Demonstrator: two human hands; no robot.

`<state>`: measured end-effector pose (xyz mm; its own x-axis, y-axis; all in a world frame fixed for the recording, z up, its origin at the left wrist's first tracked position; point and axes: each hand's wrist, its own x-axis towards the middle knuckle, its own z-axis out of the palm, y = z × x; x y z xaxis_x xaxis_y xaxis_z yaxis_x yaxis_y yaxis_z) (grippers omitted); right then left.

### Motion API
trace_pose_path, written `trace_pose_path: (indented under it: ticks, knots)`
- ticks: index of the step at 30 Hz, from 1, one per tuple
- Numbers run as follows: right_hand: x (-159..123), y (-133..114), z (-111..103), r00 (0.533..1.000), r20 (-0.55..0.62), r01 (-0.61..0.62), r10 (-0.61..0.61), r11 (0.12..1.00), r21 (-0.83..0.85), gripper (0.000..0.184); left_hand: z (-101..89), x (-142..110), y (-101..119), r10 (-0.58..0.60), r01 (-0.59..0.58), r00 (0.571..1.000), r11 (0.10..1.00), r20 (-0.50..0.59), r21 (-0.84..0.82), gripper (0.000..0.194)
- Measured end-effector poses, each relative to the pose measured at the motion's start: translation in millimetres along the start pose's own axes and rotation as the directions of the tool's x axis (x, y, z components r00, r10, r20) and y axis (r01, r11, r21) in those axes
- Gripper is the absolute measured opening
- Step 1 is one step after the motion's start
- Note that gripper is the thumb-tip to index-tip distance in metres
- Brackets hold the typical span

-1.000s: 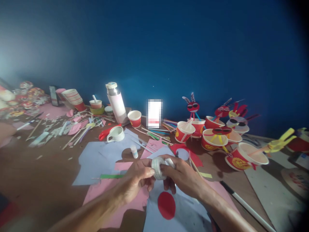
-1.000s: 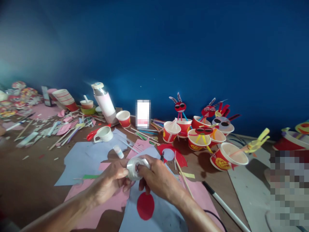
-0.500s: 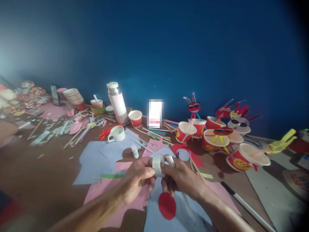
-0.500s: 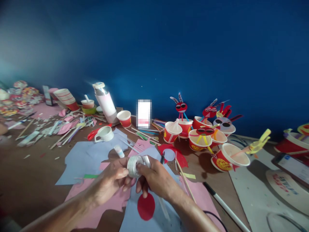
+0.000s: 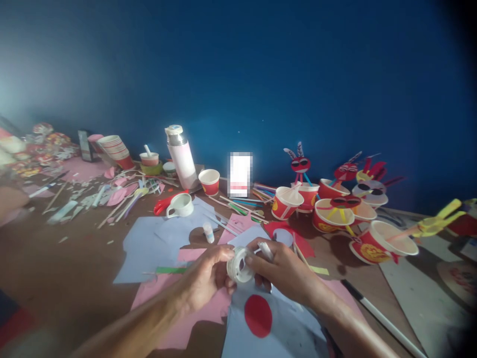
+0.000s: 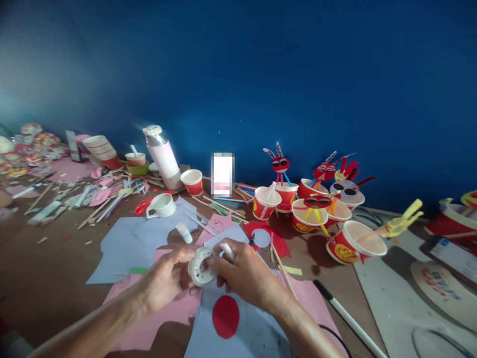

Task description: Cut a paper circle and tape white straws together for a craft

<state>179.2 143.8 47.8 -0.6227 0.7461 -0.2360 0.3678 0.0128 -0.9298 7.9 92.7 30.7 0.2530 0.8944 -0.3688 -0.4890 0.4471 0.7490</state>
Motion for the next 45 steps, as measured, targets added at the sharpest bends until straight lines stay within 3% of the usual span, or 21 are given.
trace_pose_path:
  ticks: [8, 14, 22, 30, 35, 40, 45]
  knots:
    - [-2.7, -0.6, 2.1, 0.998, -0.041, 0.037, -0.038, 0.999, -0.040, 0.012, -0.6, 0.5, 3.0, -0.030, 0.030, 1.000, 1.000, 0.004, 0.003, 0.015]
    - [-0.4, 5.2, -2.0, 0.996, -0.074, 0.050, -0.051, 0.999, -0.019, 0.016, -1.3, 0.9, 3.0, 0.033, -0.037, 0.995, 0.999, 0.095, 0.036, 0.019]
    - [5.4, 9.8, -2.6, 0.999, -0.014, 0.039, -0.038, 0.994, 0.098, 0.028, 1.6, -1.9, -0.2, 0.140, -0.175, 0.976, 0.962, 0.168, 0.210, 0.029]
    - [4.7, 7.4, 8.6, 1.000, 0.014, 0.017, -0.021, 0.975, 0.221, 0.032, 6.6, -4.2, 1.9, 0.253, -0.301, 0.947, 0.915, 0.197, 0.269, 0.030]
    - [3.5, 4.9, 10.7, 1.000, -0.010, 0.024, -0.022, 0.972, 0.233, 0.035, 9.1, -5.1, -0.8, 0.277, -0.315, 0.946, 0.911, 0.169, 0.267, 0.031]
    - [1.8, 0.5, 11.4, 1.000, 0.029, 0.000, -0.007, 0.968, 0.249, 0.041, 9.8, -6.6, -3.1, 0.300, -0.329, 0.944, 0.895, 0.139, 0.302, 0.022]
    - [-0.2, -2.0, 11.1, 0.996, 0.072, -0.068, 0.049, 0.956, 0.287, 0.047, 15.1, -8.0, -6.2, 0.328, -0.378, 0.923, 0.871, 0.201, 0.313, 0.012]
